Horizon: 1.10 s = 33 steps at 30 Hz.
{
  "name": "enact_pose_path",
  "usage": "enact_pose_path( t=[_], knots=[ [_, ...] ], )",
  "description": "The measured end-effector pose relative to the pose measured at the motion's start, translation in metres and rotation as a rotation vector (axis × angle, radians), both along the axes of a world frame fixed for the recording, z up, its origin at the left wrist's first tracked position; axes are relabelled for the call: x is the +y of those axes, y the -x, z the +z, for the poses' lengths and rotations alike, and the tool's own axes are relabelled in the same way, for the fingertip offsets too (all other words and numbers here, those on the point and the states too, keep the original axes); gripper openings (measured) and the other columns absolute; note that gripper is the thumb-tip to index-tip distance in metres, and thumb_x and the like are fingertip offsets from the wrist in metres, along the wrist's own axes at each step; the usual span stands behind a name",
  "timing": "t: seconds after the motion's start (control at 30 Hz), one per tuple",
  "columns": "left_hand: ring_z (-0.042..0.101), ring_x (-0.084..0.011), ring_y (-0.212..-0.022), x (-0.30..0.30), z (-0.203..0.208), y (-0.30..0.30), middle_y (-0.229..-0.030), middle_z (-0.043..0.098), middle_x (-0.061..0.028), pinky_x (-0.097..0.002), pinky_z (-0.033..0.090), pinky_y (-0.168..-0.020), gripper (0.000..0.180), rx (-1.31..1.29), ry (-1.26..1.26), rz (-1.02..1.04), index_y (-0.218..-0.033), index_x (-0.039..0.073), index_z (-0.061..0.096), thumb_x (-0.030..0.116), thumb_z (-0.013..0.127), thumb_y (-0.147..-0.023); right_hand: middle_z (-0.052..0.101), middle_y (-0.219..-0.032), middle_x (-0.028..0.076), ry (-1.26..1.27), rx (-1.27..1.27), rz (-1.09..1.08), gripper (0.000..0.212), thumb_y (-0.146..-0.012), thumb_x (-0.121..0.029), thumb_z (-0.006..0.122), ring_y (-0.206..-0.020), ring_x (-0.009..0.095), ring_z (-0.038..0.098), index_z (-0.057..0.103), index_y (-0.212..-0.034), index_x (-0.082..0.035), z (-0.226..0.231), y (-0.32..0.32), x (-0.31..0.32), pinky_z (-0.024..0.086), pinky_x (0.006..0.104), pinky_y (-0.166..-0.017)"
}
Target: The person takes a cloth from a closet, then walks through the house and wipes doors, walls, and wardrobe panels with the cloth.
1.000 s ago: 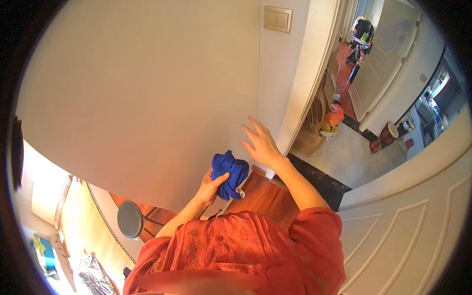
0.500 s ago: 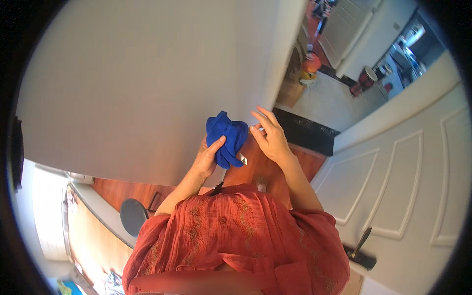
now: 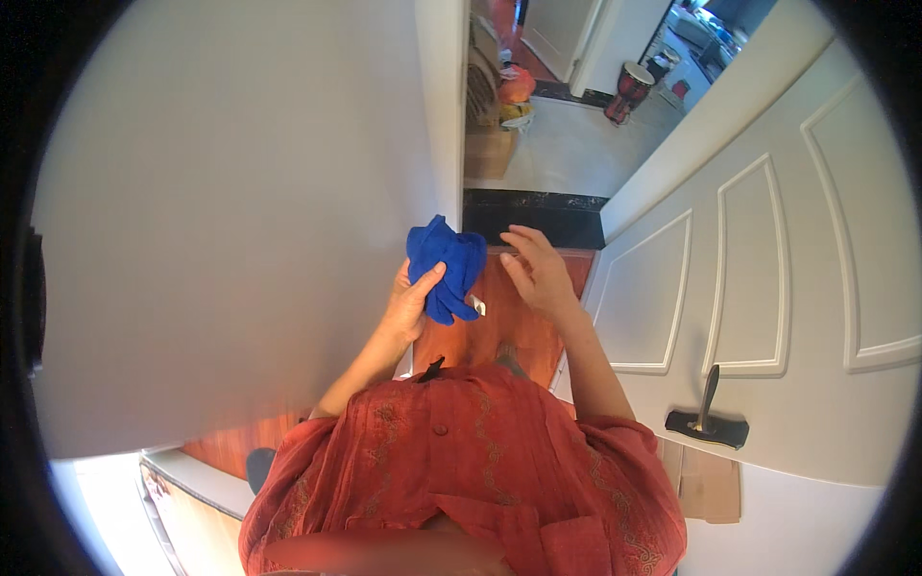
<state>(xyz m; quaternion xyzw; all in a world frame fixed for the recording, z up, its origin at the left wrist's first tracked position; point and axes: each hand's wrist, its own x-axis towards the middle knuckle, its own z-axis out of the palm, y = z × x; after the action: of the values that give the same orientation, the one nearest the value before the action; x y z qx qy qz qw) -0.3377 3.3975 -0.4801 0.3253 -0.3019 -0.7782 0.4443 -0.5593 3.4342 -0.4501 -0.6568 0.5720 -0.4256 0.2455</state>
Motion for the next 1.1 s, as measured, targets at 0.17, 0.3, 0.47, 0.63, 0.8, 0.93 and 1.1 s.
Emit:
enact_pose_path(
  t=[0.17, 0.3, 0.47, 0.63, 0.8, 0.93, 1.1],
  knots=[
    [0.061, -0.0127, -0.094, -0.007, -0.012, -0.006, -0.106, 0.063, -0.0044, -0.0299, 0.052, -0.083, 0.037, -0.038, 0.037, -0.044, -0.119, 0.009, 0.055, 0.014, 0.071, -0.086, 0.054, -0.126, 0.015, -0.036, -0.042, -0.051, 0.029, -0.090, -0.013, 0.060, -0.079, 0.018, 0.061, 0.060, -0.117, -0.002, -0.009, -0.018, -0.003, 0.049, 0.0267, -0.071],
    [0.060, -0.0118, -0.094, -0.013, -0.045, -0.013, -0.106, 0.063, -0.0043, -0.0284, 0.051, -0.082, 0.038, -0.093, 0.085, -0.096, -0.119, 0.007, 0.056, 0.016, 0.072, -0.085, 0.058, -0.119, 0.014, 0.025, -0.027, -0.097, 0.028, -0.090, -0.013, 0.060, -0.076, 0.018, 0.061, 0.060, -0.115, -0.001, -0.053, -0.008, -0.012, 0.049, 0.0258, -0.068],
    [0.059, -0.0108, -0.094, -0.030, -0.106, -0.005, -0.105, 0.063, -0.0032, -0.0281, 0.050, -0.084, 0.034, -0.078, 0.097, -0.054, -0.117, 0.008, 0.057, 0.015, 0.071, -0.086, 0.063, -0.103, 0.014, 0.050, -0.058, 0.001, 0.025, -0.091, -0.013, 0.059, -0.073, 0.019, 0.062, 0.060, -0.112, 0.002, -0.112, -0.012, -0.036, 0.050, 0.0262, -0.065],
    [0.058, -0.0096, -0.095, -0.045, -0.162, 0.001, -0.107, 0.062, -0.0008, -0.0275, 0.049, -0.085, 0.032, 0.033, 0.107, -0.012, -0.118, 0.010, 0.057, 0.014, 0.068, -0.088, 0.063, -0.103, 0.014, 0.087, -0.016, 0.104, 0.027, -0.091, -0.012, 0.060, -0.074, 0.019, 0.062, 0.060, -0.111, 0.005, -0.147, -0.031, -0.050, 0.051, 0.0264, -0.064],
    [0.058, -0.0127, -0.101, -0.084, -0.276, -0.007, -0.110, 0.062, -0.0047, -0.0291, 0.047, -0.090, 0.036, 0.029, 0.096, 0.042, -0.122, 0.007, 0.054, 0.030, 0.059, -0.094, 0.059, -0.114, 0.018, 0.032, -0.036, 0.110, 0.038, -0.089, -0.013, 0.062, -0.084, 0.025, 0.065, 0.053, -0.123, 0.002, -0.242, -0.056, -0.074, 0.053, 0.0311, -0.067],
    [0.062, -0.0172, -0.098, -0.125, -0.243, 0.075, -0.111, 0.062, -0.0096, -0.0315, 0.051, -0.087, 0.049, 0.066, -0.006, 0.045, -0.125, 0.003, 0.052, 0.043, 0.052, -0.096, 0.058, -0.112, 0.018, 0.166, 0.056, 0.041, 0.035, -0.084, -0.014, 0.067, -0.086, 0.030, 0.063, 0.055, -0.115, 0.000, -0.225, 0.004, -0.107, 0.053, 0.0329, -0.069],
    [0.064, -0.0148, -0.090, -0.187, -0.246, 0.129, -0.103, 0.065, -0.0074, -0.0292, 0.053, -0.078, 0.043, 0.098, 0.197, -0.167, -0.118, 0.005, 0.057, 0.041, 0.050, -0.097, 0.058, -0.100, 0.015, 0.280, 0.216, -0.081, 0.027, -0.080, -0.010, 0.072, -0.082, 0.029, 0.062, 0.055, -0.099, -0.001, -0.229, 0.051, -0.139, 0.052, 0.0323, -0.066]
  ],
)
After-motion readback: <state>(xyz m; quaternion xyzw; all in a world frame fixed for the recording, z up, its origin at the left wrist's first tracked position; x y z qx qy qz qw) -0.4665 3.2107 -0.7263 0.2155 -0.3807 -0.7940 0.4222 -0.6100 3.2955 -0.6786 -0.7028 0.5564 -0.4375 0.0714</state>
